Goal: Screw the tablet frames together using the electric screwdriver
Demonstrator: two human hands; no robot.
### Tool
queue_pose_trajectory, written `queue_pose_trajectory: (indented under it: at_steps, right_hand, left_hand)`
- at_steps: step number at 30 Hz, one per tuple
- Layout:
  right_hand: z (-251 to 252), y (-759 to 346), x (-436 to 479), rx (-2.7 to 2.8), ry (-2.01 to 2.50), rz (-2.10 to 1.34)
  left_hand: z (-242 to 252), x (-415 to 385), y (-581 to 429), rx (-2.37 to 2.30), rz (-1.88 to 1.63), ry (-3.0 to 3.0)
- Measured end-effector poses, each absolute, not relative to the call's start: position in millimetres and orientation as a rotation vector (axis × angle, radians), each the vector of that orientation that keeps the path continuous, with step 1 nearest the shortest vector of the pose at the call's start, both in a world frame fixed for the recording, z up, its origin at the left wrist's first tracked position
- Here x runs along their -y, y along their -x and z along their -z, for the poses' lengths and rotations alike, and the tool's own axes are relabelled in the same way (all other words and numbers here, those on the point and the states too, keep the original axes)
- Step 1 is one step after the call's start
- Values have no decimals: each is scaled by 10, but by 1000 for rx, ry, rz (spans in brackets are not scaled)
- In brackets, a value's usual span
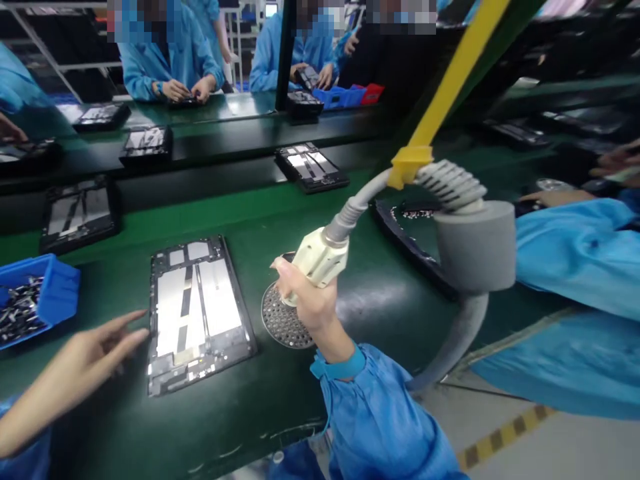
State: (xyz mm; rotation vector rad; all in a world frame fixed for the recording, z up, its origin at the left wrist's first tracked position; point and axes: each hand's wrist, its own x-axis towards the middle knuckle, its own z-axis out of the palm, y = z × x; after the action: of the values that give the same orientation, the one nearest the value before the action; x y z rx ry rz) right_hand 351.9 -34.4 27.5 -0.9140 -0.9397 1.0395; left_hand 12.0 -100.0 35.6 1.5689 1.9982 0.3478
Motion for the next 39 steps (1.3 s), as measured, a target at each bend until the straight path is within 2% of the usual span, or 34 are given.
queue_pose_trajectory:
  at_steps: [4, 6, 9, 12, 18, 26, 31, 36, 39]
  right_hand:
    - [-374, -3569, 371, 946, 930, -1027]
    - [-502, -3558, 429, 954, 892, -1033]
    - [-715, -3372, 605, 1044, 799, -1105]
    - [-811, -3007, 847, 1126, 736, -1279]
    - [-676, -2530, 1025, 1193, 794, -1385]
    - [-652, -2542, 1001, 1260, 815, -1392]
    - [-658, -2548, 1035, 1231, 800, -1430]
    - [-668, -2505, 1008, 1228, 859, -1415]
    - [-648, -2483, 988, 1230, 851, -1407]
  left_hand:
    - [-531, 846, 457, -2588, -525, -1697]
    - [-542, 734, 738, -2809, -316, -1676]
    - [-445, 565, 1012, -2661, 67, -1609]
    - [-336, 480, 1068, -2516, 162, -1574]
    - [-359, 597, 953, -2596, -83, -1587]
    - [-397, 643, 924, -2630, -243, -1548]
    - [-534, 649, 918, -2686, -515, -1580]
    - [-772, 649, 609, -2355, -993, -1616]
    - [-799, 659, 127, -1942, -1086, -1502]
